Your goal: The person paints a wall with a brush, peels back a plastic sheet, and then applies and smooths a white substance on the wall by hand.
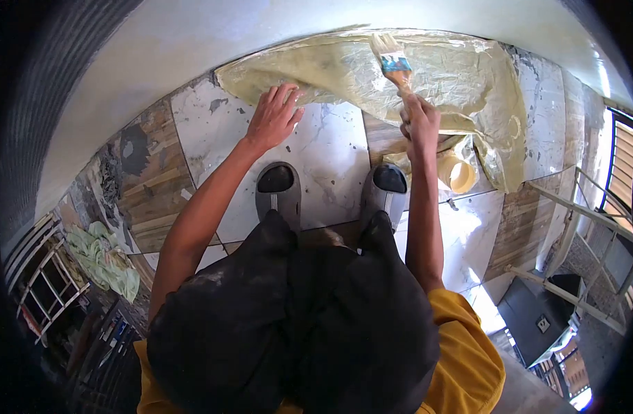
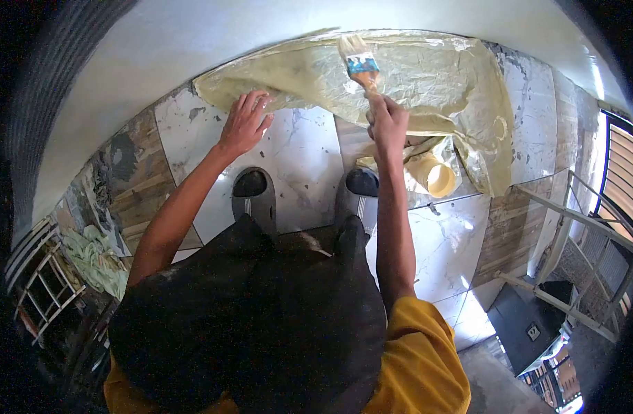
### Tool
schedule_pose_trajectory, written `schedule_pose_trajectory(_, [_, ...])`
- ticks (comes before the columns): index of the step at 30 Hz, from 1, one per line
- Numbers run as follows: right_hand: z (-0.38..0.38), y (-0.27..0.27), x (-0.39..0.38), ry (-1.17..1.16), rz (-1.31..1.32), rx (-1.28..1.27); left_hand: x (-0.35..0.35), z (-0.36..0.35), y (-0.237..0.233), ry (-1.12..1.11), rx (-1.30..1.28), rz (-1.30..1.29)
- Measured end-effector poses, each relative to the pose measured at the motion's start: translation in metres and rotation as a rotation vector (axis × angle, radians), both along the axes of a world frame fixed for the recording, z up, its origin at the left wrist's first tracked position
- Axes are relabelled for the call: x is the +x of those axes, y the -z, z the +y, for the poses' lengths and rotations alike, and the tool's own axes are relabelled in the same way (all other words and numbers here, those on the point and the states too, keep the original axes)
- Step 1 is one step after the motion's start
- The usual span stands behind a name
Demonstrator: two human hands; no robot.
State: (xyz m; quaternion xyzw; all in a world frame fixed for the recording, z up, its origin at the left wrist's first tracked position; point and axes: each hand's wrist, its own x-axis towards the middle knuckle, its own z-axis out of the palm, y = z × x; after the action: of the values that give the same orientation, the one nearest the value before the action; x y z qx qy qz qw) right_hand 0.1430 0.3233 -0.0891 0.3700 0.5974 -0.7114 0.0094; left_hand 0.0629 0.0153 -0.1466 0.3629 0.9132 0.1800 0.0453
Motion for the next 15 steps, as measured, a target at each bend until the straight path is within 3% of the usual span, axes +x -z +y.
schedule_pose_trajectory(8, [-0.012,0.029,-0.065,0.01,-0.029,0.051,0.002,-0.007,-0.007,-0.03,0.004,-0.058])
schedule_pose_trajectory(11, [-0.014,0.0,-0.082,0.0,0.098,0.008,0.0,-0.007,-0.01,-0.053,0.008,-0.03])
schedule_pose_trajectory(15, [-0.007,0.001,-0.056,0.049,0.271,-0.096,-0.003,-0.004,-0.011,-0.078,0.037,0.021])
